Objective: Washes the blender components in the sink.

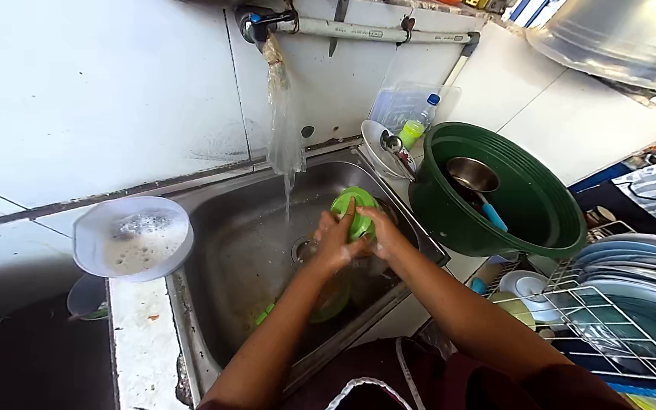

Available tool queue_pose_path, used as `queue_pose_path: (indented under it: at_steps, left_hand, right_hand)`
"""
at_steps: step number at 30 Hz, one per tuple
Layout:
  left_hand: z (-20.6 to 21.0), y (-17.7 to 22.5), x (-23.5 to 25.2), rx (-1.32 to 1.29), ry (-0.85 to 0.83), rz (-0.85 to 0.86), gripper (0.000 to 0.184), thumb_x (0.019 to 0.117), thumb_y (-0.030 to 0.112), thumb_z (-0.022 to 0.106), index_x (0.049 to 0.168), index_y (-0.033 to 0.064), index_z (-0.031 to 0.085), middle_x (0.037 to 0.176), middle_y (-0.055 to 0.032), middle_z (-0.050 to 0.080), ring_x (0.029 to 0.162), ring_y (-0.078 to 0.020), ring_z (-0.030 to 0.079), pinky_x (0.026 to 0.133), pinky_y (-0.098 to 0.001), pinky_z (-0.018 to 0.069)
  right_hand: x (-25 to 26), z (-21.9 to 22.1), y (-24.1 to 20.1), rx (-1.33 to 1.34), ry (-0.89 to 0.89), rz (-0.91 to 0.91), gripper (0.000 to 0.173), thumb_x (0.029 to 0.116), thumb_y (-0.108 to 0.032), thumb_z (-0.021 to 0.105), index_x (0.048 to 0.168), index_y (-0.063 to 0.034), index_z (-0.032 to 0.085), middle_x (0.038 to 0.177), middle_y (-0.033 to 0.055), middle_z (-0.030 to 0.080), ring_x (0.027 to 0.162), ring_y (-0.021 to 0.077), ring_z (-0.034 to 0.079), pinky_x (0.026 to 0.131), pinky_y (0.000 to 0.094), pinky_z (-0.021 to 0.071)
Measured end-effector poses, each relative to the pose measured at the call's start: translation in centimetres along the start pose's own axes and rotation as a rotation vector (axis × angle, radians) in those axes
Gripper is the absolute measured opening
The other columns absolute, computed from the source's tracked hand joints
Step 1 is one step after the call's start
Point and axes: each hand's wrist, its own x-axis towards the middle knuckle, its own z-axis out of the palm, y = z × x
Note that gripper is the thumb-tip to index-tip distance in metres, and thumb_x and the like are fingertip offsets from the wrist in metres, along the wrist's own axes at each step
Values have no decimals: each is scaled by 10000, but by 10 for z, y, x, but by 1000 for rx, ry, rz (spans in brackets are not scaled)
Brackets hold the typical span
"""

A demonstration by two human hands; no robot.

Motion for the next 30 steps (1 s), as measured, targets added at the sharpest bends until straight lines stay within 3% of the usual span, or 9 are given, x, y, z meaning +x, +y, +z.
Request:
queue_pose_path:
  at_steps: [2, 4, 7, 9, 12, 15, 19, 23, 30]
  left_hand:
    - [0, -17, 6, -261, 227, 48, 681, 844, 333, 650, 1496, 167, 542, 1419, -270, 427, 1266, -435, 420, 1018, -645, 369]
    - [-5, -24, 11, -626, 297, -63, 707, 905, 285, 615, 1559, 166, 376, 1443, -179, 455, 1261, -297, 489, 1014, -512, 457]
    - [-12, -10, 11, -1363, 179, -288, 318, 1063, 279, 412, 1338, 157, 515, 1130, -123, 679, 969, -239, 696, 794, -433, 605]
    - [-16, -12, 12, -1535, 159, -374, 299, 1057, 256, 354, 1220, 100, 550, 1025, -145, 697, 895, -262, 714, 747, -441, 615]
    - [-17, -25, 7, -1513, 207, -327, 312, 1037, 122, 360, 1312, 76, 498, 1096, -141, 672, 977, -250, 685, 843, -441, 586]
    - [-23, -23, 9, -1509, 249, -224, 353, 1005, 98, 371, 1348, 66, 447, 1112, -132, 676, 989, -238, 698, 835, -439, 605]
    - [-39, -19, 20, -1347, 278, -164, 425, 1074, 143, 364, 1497, 108, 331, 1222, -139, 645, 1054, -243, 692, 862, -447, 613]
    - [-12, -7, 29, -1169, 248, -234, 389, 1113, 206, 262, 1436, 43, 405, 1122, -98, 664, 962, -163, 681, 823, -368, 597]
    - [3, -2, 16, -1169, 229, -223, 397, 1087, 149, 400, 1456, 3, 392, 1170, -165, 646, 1006, -224, 682, 865, -410, 595]
  right_hand:
    - [4, -1, -9, 98, 18, -15, 372, 1050, -332, 446, 1312, -92, 557, 1097, 149, 678, 952, 263, 683, 796, 475, 589]
    - [6, 5, -13, 174, 83, -18, 411, 1016, -397, 430, 1277, -123, 588, 1101, 140, 686, 966, 279, 684, 781, 502, 584]
    - [15, 11, 0, 44, 104, -61, 453, 1045, -446, 423, 1320, -134, 602, 1194, 125, 676, 1088, 254, 660, 894, 488, 564]
    - [24, 6, 10, -158, 78, -79, 564, 1078, -528, 343, 1438, -141, 540, 1385, 121, 598, 1276, 231, 570, 1046, 481, 492]
    - [38, -7, 13, -512, 14, -27, 709, 1101, -549, 189, 1606, -66, 309, 1659, 181, 301, 1541, 272, 282, 1250, 516, 246]
    - [50, -13, -12, -957, 200, -5, 537, 1113, -388, 375, 1296, 34, 652, 1352, 255, 622, 1312, 370, 561, 1112, 580, 409]
    - [34, -10, -36, -892, 310, -294, 242, 942, -218, 647, 957, 21, 686, 1047, 177, 660, 1008, 275, 623, 894, 484, 501]
    - [15, 37, -26, -946, 73, -621, 326, 941, -273, 697, 1090, 16, 715, 1291, 201, 639, 1289, 306, 564, 1104, 455, 464]
    - [58, 45, -28, -1038, 209, -547, 378, 1047, -298, 551, 1263, -17, 682, 1289, 217, 657, 1205, 395, 623, 1023, 613, 488]
